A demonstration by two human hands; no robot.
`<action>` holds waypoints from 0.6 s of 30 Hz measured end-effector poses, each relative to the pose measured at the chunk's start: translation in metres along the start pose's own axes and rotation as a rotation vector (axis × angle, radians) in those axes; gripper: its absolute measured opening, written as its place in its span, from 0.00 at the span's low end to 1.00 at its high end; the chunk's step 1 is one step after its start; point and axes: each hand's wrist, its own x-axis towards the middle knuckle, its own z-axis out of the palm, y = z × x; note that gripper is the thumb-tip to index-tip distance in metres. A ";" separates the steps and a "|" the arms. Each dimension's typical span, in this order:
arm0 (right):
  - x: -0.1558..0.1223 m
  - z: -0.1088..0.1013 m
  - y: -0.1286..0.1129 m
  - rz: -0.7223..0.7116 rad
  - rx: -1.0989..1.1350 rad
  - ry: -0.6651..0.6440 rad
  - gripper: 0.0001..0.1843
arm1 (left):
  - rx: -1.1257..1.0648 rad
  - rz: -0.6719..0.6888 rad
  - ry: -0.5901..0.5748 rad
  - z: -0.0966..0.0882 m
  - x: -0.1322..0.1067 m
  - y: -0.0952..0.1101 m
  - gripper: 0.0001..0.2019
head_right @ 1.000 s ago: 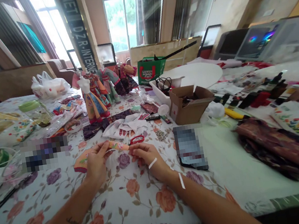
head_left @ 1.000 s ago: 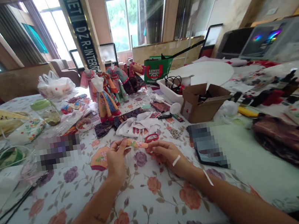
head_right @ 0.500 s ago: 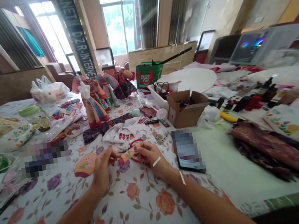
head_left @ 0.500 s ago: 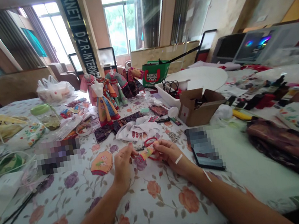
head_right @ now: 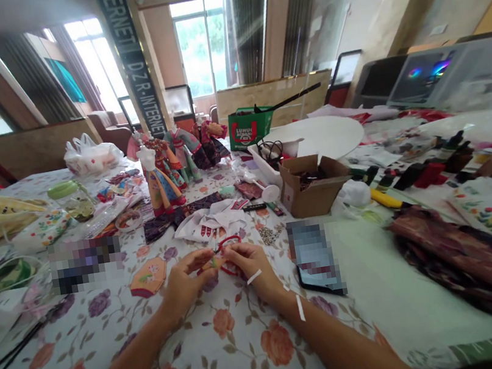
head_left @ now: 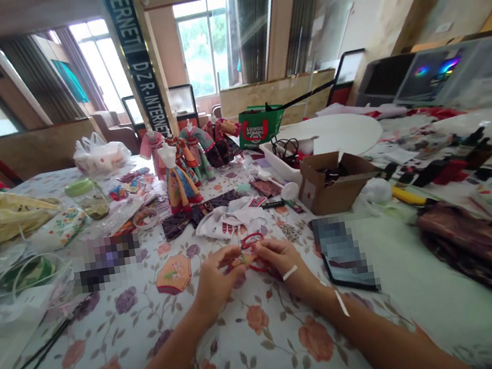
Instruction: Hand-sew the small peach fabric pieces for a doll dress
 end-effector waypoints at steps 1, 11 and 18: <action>0.000 0.000 0.000 0.015 0.014 0.009 0.22 | -0.023 -0.013 0.010 0.000 0.001 -0.002 0.16; -0.003 0.000 0.000 0.031 0.078 -0.034 0.21 | -0.235 -0.211 0.034 -0.008 0.011 -0.003 0.14; 0.000 0.002 0.006 0.019 0.075 -0.003 0.18 | -0.299 -0.280 -0.023 -0.009 0.011 0.005 0.19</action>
